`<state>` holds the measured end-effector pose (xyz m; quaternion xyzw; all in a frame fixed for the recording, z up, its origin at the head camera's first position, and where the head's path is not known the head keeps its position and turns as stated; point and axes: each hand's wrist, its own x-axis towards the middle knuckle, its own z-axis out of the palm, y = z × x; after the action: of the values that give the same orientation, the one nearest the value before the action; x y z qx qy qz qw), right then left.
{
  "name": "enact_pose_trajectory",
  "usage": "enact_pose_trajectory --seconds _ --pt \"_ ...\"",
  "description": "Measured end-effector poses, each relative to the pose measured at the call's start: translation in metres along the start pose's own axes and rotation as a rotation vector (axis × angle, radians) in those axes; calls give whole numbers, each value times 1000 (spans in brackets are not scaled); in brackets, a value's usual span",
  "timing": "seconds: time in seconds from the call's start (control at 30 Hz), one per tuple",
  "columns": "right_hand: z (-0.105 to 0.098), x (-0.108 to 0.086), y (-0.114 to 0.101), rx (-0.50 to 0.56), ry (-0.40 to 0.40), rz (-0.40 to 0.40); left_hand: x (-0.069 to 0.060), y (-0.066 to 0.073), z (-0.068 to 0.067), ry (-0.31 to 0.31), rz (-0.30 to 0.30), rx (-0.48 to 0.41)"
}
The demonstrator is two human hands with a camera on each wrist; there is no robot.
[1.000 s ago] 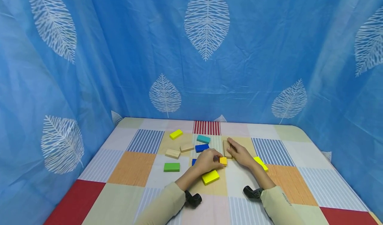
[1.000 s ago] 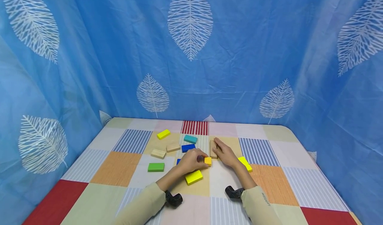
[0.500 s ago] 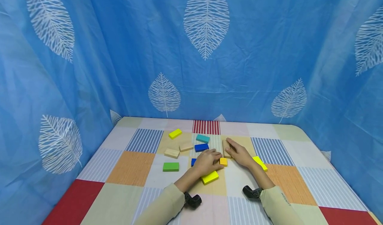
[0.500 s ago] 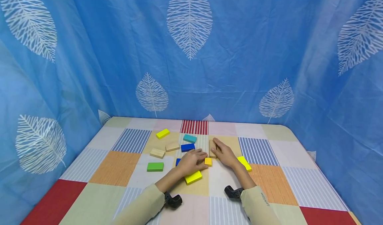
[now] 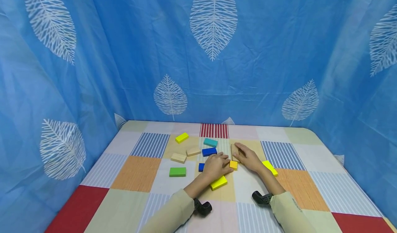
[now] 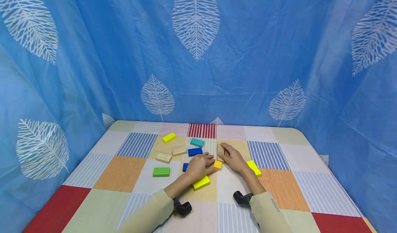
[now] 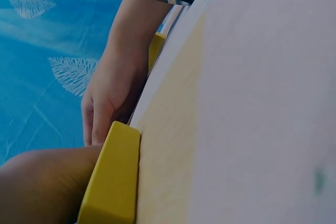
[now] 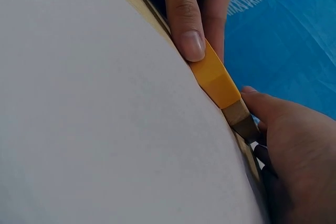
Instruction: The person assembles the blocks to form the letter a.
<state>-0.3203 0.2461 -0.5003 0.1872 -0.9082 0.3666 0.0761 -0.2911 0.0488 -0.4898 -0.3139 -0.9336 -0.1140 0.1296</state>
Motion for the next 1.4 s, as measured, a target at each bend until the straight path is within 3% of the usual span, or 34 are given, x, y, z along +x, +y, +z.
enact_pose_trajectory --seconds 0.3,0.57,0.7,0.87,1.07,1.4 --pt "1 1 1 1 38 4 2 1 2 40 -28 -5" --pt "1 -2 3 -2 47 2 2 3 2 -3 -18 44" --pt "-1 -7 4 70 37 -6 0 3 3 -22 -5 37" --pt "-3 -17 6 143 -2 -72 -2 0 2 -10 9 -31" --pt "-4 -19 6 82 -39 -141 -1 -3 1 49 -4 -166" --pt "-4 -18 6 27 -88 -170 0 -2 3 63 -8 -172"
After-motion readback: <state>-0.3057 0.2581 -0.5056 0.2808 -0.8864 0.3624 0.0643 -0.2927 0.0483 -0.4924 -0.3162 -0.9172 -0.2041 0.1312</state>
